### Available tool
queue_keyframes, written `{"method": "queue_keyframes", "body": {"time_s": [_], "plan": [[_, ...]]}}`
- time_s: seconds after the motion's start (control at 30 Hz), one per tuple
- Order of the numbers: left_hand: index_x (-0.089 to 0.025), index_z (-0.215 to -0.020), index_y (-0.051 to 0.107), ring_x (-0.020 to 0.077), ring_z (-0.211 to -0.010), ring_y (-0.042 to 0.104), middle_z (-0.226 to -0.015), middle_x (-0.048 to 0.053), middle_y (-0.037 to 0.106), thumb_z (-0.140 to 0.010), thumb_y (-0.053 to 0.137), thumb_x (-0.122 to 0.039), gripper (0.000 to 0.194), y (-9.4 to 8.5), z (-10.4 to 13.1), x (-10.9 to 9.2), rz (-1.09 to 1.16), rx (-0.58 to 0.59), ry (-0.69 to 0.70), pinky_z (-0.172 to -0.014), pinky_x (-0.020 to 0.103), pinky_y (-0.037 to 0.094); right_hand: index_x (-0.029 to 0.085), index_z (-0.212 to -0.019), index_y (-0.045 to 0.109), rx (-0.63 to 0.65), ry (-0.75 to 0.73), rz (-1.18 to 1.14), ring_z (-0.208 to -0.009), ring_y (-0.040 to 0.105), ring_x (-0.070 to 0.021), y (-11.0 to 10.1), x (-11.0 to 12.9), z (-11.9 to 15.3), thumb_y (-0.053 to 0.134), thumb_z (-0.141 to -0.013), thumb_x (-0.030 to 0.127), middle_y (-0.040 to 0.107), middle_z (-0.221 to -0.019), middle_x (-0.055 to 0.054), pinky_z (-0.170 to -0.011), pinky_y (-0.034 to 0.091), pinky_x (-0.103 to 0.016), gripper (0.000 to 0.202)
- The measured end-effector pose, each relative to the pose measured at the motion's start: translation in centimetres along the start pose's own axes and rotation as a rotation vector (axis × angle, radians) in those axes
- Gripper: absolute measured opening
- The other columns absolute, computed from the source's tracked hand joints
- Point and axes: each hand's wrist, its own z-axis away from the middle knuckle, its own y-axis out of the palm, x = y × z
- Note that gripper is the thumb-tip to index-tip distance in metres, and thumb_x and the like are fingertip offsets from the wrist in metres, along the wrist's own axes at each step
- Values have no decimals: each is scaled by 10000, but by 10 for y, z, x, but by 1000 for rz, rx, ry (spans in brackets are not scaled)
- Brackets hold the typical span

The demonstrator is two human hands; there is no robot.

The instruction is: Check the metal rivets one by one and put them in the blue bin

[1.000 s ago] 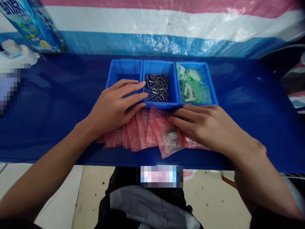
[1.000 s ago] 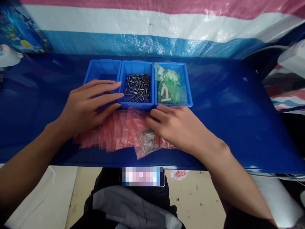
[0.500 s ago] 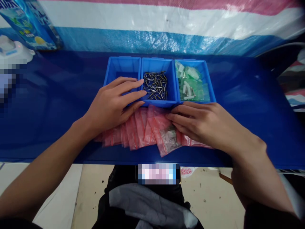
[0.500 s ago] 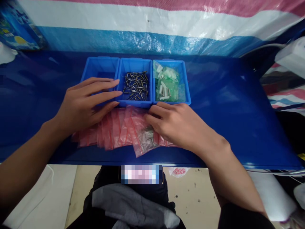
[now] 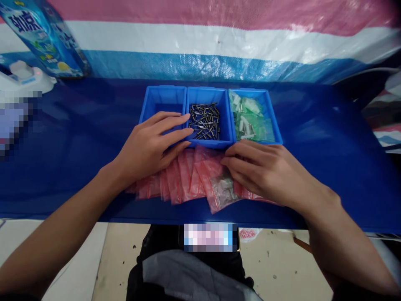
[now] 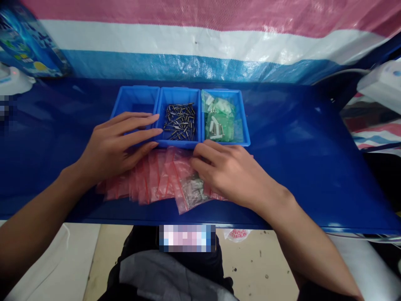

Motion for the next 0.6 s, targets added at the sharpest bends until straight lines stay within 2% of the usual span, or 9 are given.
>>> {"method": "queue_keyframes", "body": {"time_s": [0.1, 0.2, 0.27, 0.33, 0.4, 0.5, 0.6], "plan": [[-150, -1276, 720, 278, -1300, 703, -1401, 121, 719, -1020, 699, -250, 275, 0, 0, 0, 5, 3, -12, -1085, 450, 652, 142, -1029, 748, -194, 125, -293, -834, 680, -160, -1, 7, -3, 706, -994, 120, 709, -945, -73, -702, 549, -304, 58], [-161, -1291, 717, 268, -1311, 698, -1415, 117, 714, -1029, 687, -248, 278, 0, 0, -1, 13, 17, -18, -1105, 435, 640, 223, -1006, 785, -289, 417, -669, -655, 662, -100, 3, 14, -8, 785, -965, 208, 752, -820, 7, -571, 524, -238, 43], [-168, -1298, 716, 259, -1312, 699, -1410, 111, 719, -1031, 686, -250, 281, 0, 0, -2, 13, 16, -20, -1110, 425, 639, 277, -1103, 800, -373, 591, -840, -629, 681, -100, 7, 16, -11, 775, -979, 253, 808, -897, 15, -553, 556, -234, 129], [-169, -1294, 716, 254, -1295, 710, -1402, 109, 724, -1027, 690, -245, 279, 1, 1, -2, 6, 6, -19, -1096, 417, 649, 317, -1326, 741, -433, 650, -939, -657, 710, -116, 9, 16, -13, 738, -1006, 266, 834, -1094, -9, -620, 632, -279, 324], [-166, -1283, 717, 251, -1264, 728, -1393, 112, 730, -1025, 692, -245, 271, 2, 1, -3, -7, -14, -15, -1070, 411, 664, 344, -1439, 678, -452, 656, -920, -689, 727, -132, 10, 14, -14, 725, -1012, 271, 816, -1223, -22, -659, 658, -324, 436], [-158, -1258, 722, 248, -1230, 747, -1371, 118, 741, -1023, 695, -249, 253, 5, 2, -5, -19, -56, -12, -1050, 401, 676, 338, -1229, 789, -484, 649, -674, -824, 753, -171, 9, 9, -12, 721, -1005, 242, 813, -1149, -6, -702, 629, -342, 252], [-153, -1236, 727, 246, -1224, 754, -1366, 126, 743, -1026, 691, -249, 234, 7, 3, -8, -26, -77, -14, -1057, 392, 674, 293, -1077, 813, -487, 503, -376, -924, 751, -204, 8, 1, -9, 711, -989, 172, 795, -1037, -26, -829, 614, -390, 181]]}}
